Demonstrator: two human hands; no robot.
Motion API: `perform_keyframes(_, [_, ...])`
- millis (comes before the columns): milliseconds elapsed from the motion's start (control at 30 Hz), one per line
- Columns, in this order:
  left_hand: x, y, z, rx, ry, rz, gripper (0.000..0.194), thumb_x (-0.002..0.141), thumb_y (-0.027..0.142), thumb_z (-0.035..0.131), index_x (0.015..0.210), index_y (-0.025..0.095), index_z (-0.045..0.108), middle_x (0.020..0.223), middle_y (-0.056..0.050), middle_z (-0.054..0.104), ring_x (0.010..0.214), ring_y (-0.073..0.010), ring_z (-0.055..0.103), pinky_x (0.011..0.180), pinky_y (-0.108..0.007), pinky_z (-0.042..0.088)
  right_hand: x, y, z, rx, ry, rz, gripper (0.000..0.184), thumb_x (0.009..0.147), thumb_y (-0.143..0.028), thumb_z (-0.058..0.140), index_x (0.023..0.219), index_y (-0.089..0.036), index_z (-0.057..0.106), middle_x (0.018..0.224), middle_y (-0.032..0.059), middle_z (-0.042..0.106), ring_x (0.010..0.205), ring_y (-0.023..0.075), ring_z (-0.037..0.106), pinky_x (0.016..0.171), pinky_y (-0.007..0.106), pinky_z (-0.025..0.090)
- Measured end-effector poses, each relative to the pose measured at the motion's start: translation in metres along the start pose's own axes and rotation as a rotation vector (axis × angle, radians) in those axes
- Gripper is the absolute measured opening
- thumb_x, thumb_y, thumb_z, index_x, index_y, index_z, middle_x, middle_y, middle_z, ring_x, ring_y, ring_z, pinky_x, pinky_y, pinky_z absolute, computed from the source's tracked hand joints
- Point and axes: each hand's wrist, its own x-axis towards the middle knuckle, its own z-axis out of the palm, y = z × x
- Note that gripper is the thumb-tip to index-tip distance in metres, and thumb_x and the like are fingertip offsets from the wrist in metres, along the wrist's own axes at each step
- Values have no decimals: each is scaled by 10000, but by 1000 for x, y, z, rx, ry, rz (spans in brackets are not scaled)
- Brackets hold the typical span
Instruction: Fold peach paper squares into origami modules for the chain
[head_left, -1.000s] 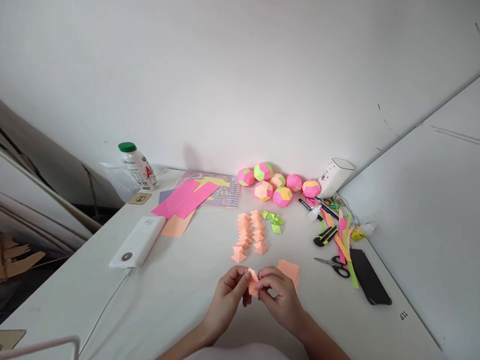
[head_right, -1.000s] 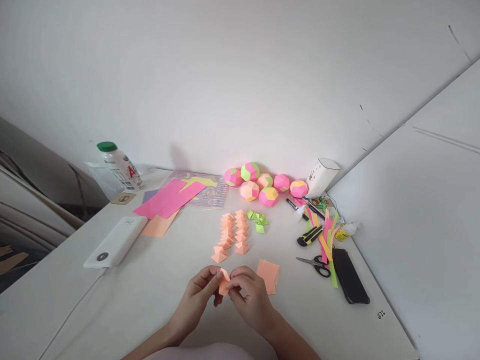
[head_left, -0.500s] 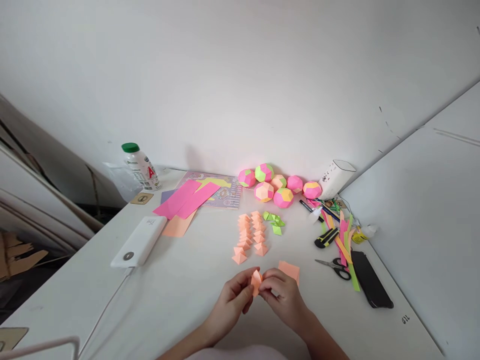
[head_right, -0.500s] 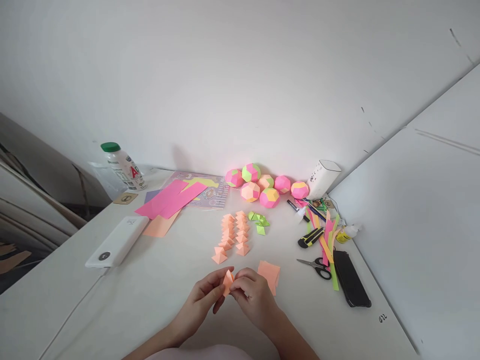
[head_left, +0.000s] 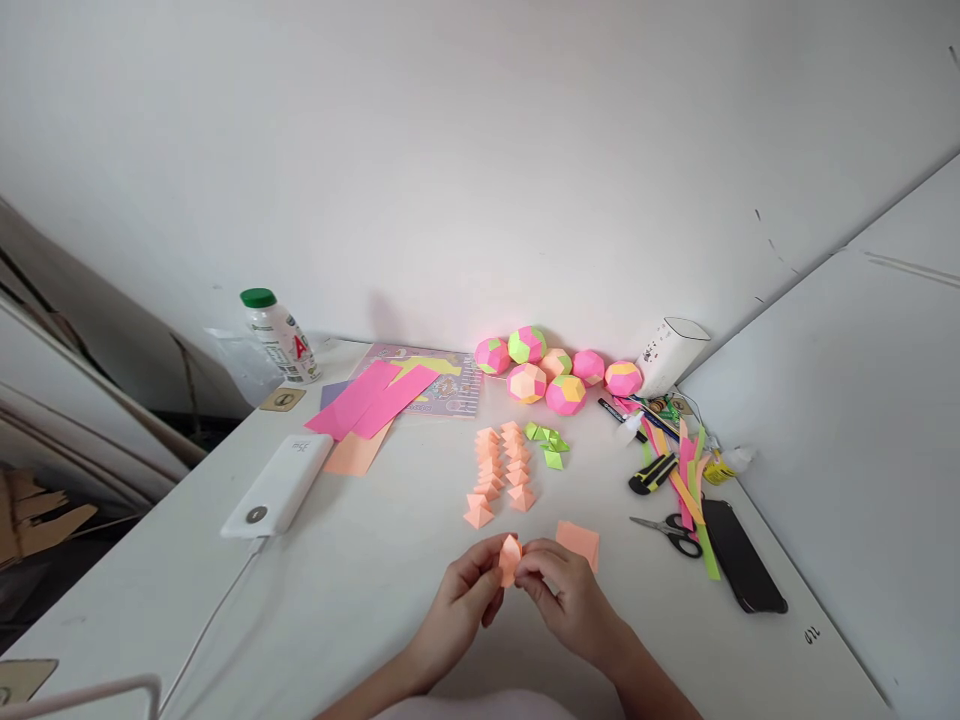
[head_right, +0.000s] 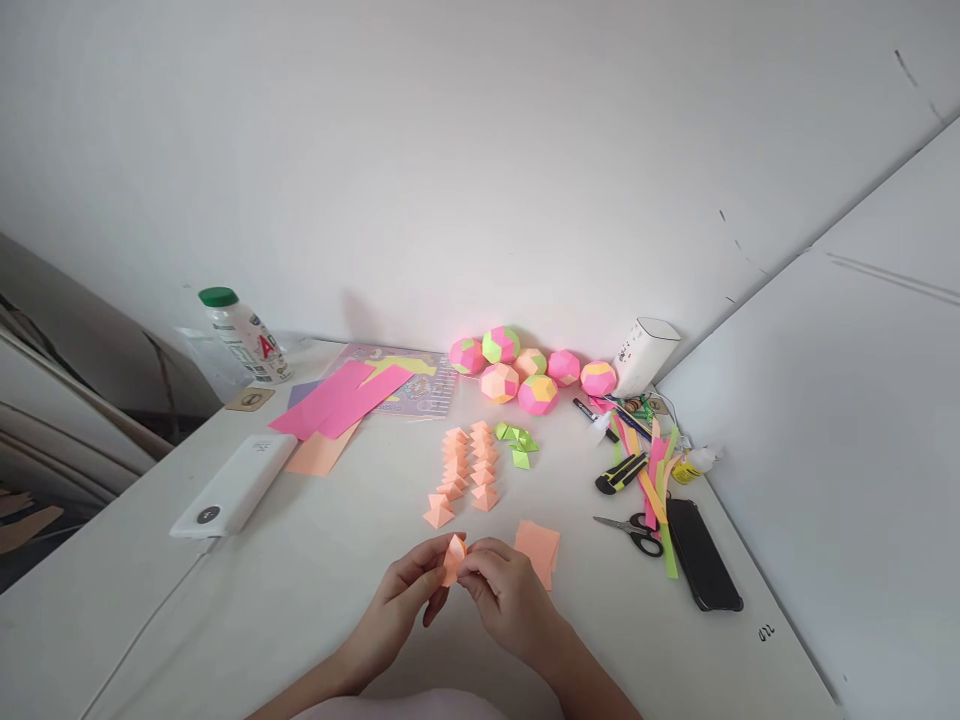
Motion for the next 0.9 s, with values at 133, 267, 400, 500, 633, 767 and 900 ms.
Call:
perform_keyframes(133, [-1,2,0,4,-11,6,310,800,301,533,1069,167,607,542,58,399,489,-94,349,498,-232,312,1,-3,1,8,1,0,186,913,-196,430,778,-199,557,758,29,548,671,146,512,601,250,428])
perform_keyframes(267, [-2,5,2,10,-33,-2,338,829,412,528,1071,185,588,532,59,418,487,-98,379,507,-231,328,2,-2,3,8,6,-60,213,930,-210,405,811,-201,581,750,32,556,684,150,527,614,256,448])
perform_keyframes(400, [0,5,5,-6,-14,-8,346,805,474,553,974,175,590,552,57,440,467,-82,373,473,-213,321,1,1,5,-11,17,-111,206,924,-207,426,835,-203,611,797,51,585,702,154,551,619,262,469])
perform_keyframes(500, [0,3,4,-28,-14,15,297,819,439,549,942,172,585,552,56,441,473,-81,376,473,-211,334,1,3,6,-12,47,-119,185,911,-189,455,842,-207,625,837,60,599,744,161,579,656,268,488])
perform_keyframes(633, [0,1,3,-54,-31,24,208,837,329,517,967,178,578,554,49,465,496,-96,410,502,-226,362,0,4,5,-22,86,-127,170,897,-170,471,837,-201,627,827,61,599,738,161,589,640,260,492])
perform_keyframes(767, [-2,0,1,-81,-65,32,216,814,179,446,988,176,573,573,40,488,517,-108,432,540,-250,378,0,3,5,-26,100,-131,165,892,-158,469,853,-205,623,834,61,604,744,162,594,640,263,500])
perform_keyframes(900, [-3,0,0,-92,-87,35,284,779,110,396,1002,173,561,598,34,499,536,-113,434,555,-261,381,0,3,5,-22,116,-123,157,884,-141,475,883,-206,617,843,63,615,772,168,606,669,271,511])
